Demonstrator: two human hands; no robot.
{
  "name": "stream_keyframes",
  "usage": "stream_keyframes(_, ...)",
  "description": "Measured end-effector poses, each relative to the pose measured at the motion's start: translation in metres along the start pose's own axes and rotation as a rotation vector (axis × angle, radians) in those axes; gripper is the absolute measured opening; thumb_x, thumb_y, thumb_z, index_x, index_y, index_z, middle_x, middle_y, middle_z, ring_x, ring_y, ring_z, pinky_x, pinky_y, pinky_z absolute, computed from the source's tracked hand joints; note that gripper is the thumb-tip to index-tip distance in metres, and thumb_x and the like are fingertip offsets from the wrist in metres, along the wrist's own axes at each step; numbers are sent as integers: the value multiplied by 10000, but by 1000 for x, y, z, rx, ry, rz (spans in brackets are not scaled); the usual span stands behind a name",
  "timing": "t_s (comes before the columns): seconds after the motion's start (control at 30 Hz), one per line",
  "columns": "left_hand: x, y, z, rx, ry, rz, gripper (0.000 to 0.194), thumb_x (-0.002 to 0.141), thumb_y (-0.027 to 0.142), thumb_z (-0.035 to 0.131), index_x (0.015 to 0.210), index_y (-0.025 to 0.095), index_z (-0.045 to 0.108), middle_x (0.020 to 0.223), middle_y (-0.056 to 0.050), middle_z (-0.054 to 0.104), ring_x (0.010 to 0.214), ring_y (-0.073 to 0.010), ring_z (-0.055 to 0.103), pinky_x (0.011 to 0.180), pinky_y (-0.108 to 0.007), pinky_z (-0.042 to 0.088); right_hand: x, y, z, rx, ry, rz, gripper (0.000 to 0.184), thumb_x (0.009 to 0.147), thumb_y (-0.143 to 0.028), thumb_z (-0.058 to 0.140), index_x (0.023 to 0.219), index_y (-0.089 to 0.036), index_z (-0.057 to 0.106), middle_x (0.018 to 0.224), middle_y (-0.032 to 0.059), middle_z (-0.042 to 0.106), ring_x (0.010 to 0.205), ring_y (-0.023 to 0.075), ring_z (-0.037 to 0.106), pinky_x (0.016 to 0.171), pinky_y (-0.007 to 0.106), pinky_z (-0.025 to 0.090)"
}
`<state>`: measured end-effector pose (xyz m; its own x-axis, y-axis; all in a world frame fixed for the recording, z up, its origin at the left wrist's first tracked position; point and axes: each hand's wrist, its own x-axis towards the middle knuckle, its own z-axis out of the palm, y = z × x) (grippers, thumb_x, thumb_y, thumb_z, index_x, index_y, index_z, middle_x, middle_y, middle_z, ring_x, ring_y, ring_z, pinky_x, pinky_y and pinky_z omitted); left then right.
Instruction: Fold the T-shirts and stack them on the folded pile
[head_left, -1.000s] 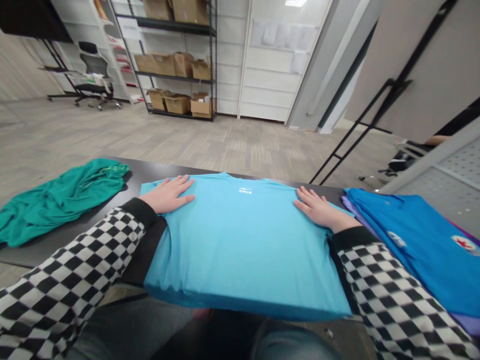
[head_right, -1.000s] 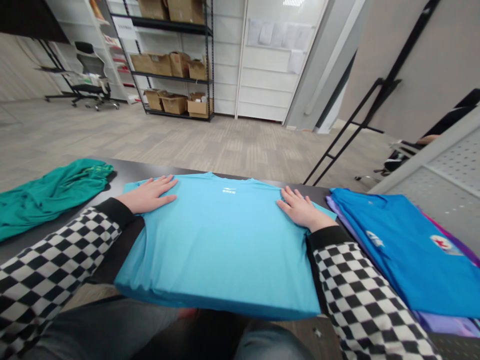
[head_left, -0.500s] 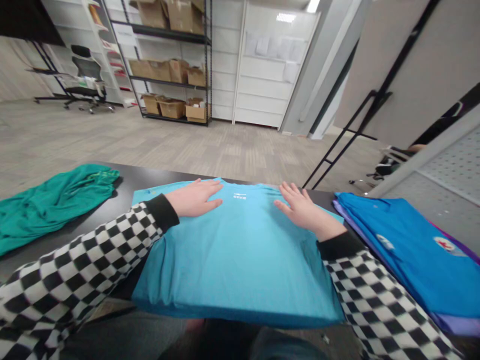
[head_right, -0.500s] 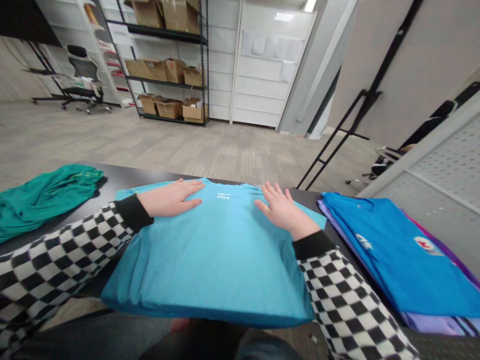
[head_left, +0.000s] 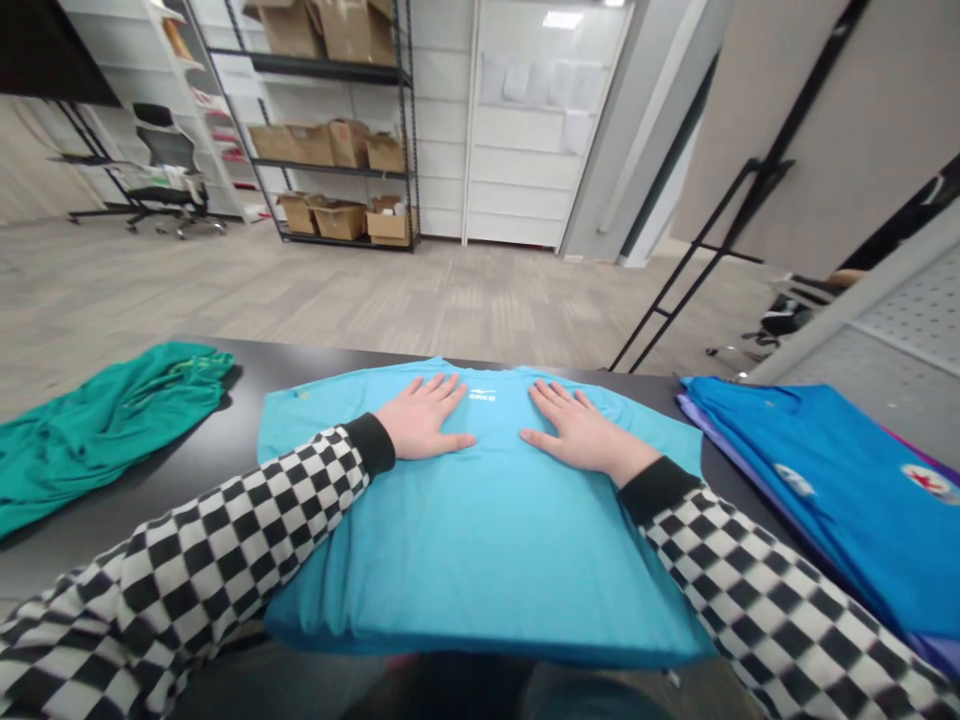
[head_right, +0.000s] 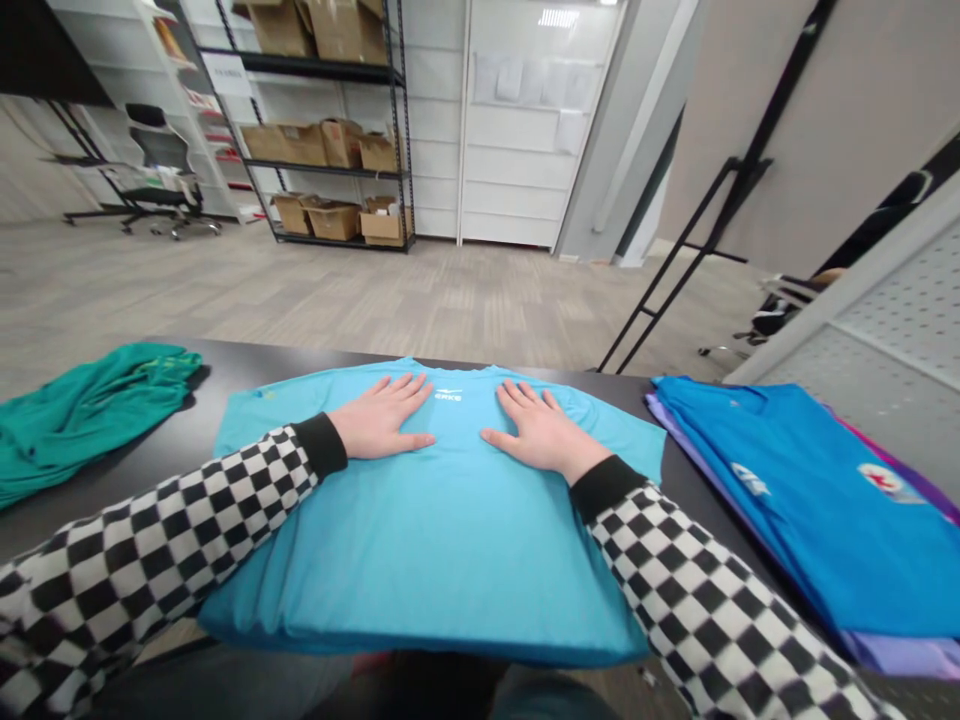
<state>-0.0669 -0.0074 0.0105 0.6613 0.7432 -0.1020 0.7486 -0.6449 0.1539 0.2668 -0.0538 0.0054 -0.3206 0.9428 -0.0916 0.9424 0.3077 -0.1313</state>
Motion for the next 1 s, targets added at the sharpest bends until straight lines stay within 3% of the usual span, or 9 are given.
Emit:
stream_keyframes(0.27,-9,7,-7,4,65,44,969,1114,782,268,1817,115,263,1889,-176,135,1783,-333,97,1435,-594,31,-13,-9,-11,-40,76,-51,1019,1082,-850,332,1834,-166,255,1888,149,168,1760,404,124,1417,669,124)
stream_keyframes(0.47,-11,12,0,9,-18,67,1101,1039,900,352,1835,152,209,1892,-180,96,1773,-398,117,1421,-632,83,-20,-15,1,-5,14,-88,990,1077,-859,352,1843,-243,236,1884,133,192,1747,420,184,1391,717,175)
stream_keyframes(0.73,-10,10,-3,2,-41,66,1134,1018,936,342,1840,171,187,1893,-177,86,1773,-398,117,1417,-644,81,-19,-13,1,28,5,-98,1035,1052,-900,344,1845,-245,226,1885,143,175,1748,414,178,1395,705,162)
stream_keyframes(0.87,2,20,-18,59,-74,1,994,1088,827,289,1810,145,304,1875,-210,190,1762,-407,176,1412,-661,81,-23,5,-14,53,46,-16,975,1089,-839,284,1842,-221,238,1891,126,176,1759,378,146,1412,667,134)
stream_keyframes(1.0,41,48,-33,92,-12,70,919,1124,709,278,1787,74,325,1872,-230,202,1764,-374,191,1423,-615,127,-28,48,-23,79,69,202,834,1131,-701,201,1823,-249,312,1889,100,220,1760,378,142,1394,713,136)
